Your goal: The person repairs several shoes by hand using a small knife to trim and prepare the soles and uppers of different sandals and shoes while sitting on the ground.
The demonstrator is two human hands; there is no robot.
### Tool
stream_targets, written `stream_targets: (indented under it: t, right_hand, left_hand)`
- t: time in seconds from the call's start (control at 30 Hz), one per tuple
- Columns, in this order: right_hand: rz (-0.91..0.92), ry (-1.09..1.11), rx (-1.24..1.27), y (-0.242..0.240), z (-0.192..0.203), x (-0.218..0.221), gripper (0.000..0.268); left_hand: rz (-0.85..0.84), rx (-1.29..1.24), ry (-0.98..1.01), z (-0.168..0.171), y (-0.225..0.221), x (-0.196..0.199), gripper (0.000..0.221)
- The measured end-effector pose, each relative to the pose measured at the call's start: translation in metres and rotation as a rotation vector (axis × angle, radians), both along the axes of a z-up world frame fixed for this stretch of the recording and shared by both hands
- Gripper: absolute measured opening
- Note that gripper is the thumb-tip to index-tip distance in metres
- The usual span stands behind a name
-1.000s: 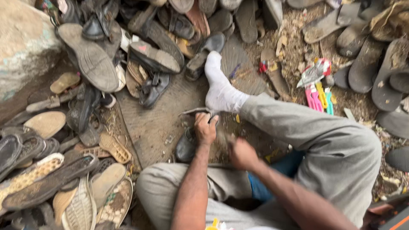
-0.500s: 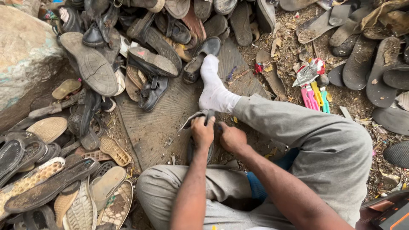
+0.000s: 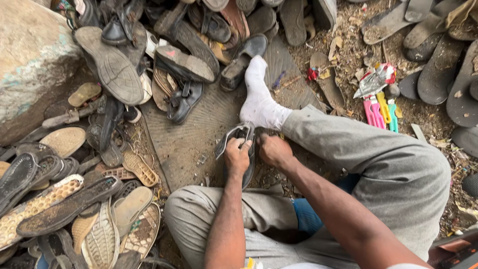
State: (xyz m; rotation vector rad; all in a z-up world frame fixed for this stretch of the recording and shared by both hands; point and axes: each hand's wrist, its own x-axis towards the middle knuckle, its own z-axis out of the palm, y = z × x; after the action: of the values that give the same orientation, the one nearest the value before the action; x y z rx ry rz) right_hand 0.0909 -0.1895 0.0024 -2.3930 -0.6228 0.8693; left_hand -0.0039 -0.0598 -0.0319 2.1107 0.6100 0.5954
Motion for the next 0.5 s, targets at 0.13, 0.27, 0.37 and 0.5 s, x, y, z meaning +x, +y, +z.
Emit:
stream_targets:
  t: [0.13, 0.27, 0.37, 0.5]
  right_hand:
    - [-0.085, 0.183, -0.052, -0.012, 0.013, -0.017, 0.034]
    - [-0.026, 0.072, -0.052, -0.025, 0.02, -0.029, 0.034]
    - [-0.026, 0.199, -0.132, -0.035, 0.024, -0.051, 0.033]
    - [0.01, 0.03, -0.059, -0.05, 0.023, -0.058, 0.032]
  left_hand:
    - [0.066, -0.138, 0.148, 0.01, -0.002, 0.005, 0.021]
    - [0.038, -0.099, 0.072, 0.013, -0.003, -0.006, 0.022]
    - [0.033, -0.13, 0.068, 0.014, 0.001, -0.007, 0.02]
    - [-0.041, -0.139, -0.104, 0.015, 0.001, -0.007, 0.02]
